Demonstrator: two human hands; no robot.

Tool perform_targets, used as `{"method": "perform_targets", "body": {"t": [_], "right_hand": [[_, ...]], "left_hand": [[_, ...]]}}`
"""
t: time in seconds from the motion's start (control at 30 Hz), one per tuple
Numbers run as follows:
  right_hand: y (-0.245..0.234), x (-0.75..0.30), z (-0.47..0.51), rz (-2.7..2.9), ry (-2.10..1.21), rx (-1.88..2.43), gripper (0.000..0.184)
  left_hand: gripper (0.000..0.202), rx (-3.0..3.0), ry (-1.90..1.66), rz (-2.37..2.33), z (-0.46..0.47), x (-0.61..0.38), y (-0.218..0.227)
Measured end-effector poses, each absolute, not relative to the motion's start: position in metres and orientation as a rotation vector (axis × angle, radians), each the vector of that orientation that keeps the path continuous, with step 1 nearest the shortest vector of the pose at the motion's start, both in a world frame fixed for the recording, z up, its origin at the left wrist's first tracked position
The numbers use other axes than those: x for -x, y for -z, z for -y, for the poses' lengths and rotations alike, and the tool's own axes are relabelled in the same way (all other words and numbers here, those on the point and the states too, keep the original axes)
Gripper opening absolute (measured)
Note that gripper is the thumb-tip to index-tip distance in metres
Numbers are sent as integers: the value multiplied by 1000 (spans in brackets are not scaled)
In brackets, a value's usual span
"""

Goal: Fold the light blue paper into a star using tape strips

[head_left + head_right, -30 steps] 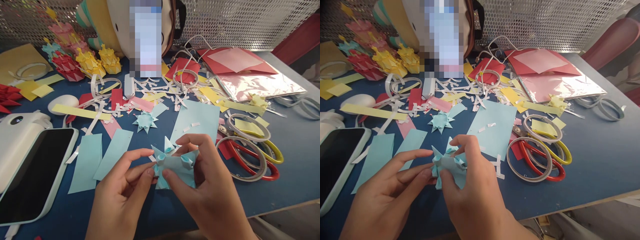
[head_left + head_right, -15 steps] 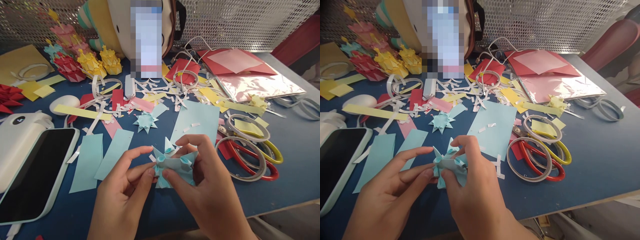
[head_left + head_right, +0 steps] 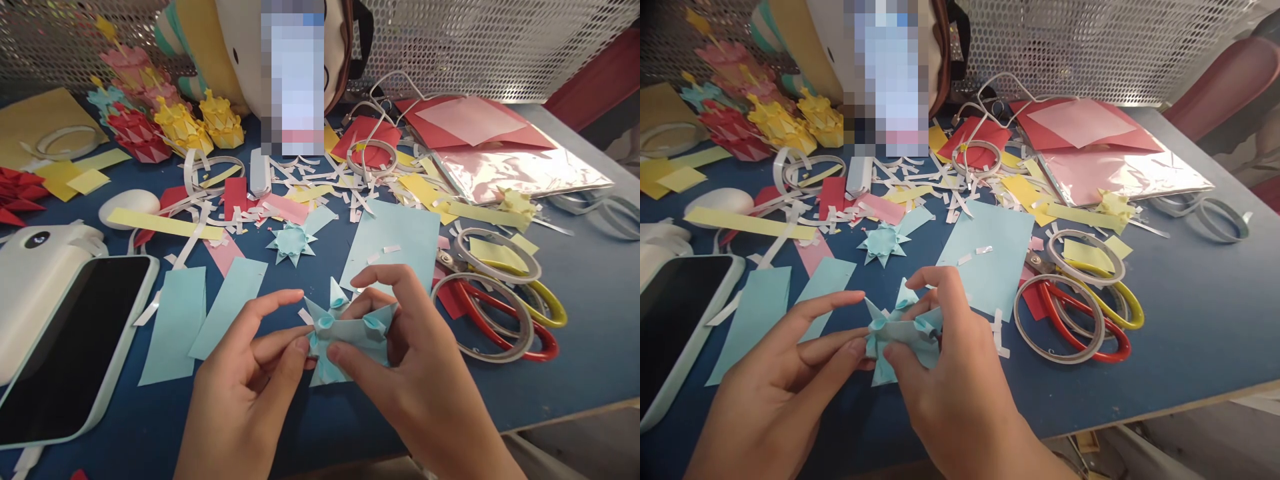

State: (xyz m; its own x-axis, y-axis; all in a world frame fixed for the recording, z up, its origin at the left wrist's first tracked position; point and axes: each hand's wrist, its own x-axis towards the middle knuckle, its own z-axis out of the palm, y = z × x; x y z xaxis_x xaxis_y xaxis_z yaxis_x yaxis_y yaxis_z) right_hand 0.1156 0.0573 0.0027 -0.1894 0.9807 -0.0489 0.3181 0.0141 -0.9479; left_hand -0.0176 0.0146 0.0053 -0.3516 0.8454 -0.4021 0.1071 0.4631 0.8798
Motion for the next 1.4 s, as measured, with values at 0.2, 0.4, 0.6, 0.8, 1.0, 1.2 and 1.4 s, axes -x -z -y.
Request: {"method": "perform_targets", "body": {"t": [0.2, 0.4, 0.6, 0.8, 1.0, 1.2, 1.4], "right_hand": [[3, -118, -59, 1583, -1181, 1331, 43], [6, -114, -58, 1563, -1117, 1336, 38], [7, -113, -58, 1536, -1126, 1353, 34], [5, -113, -58, 1530, -1133, 1368, 33], [1, -111, -57, 1485, -1203, 1393, 30], [-1, -108, -54, 1442, -1175, 1429, 30], [-1, -107, -52, 1481, -1116, 1436, 31]], "left_hand": [[33, -831, -993, -1766, -15, 16, -7], [30, -982, -998, -1713, -17, 24, 1], [29, -1048, -1019, -1668, -15, 29, 6], [31, -926, -1023, -1745, -13, 19, -2], [29, -892, -1016, -1787, -15, 13, -8], [30, -913, -1022, -1761, -15, 19, -2], [30, -1001, -1015, -1699, -16, 25, 4]]}}
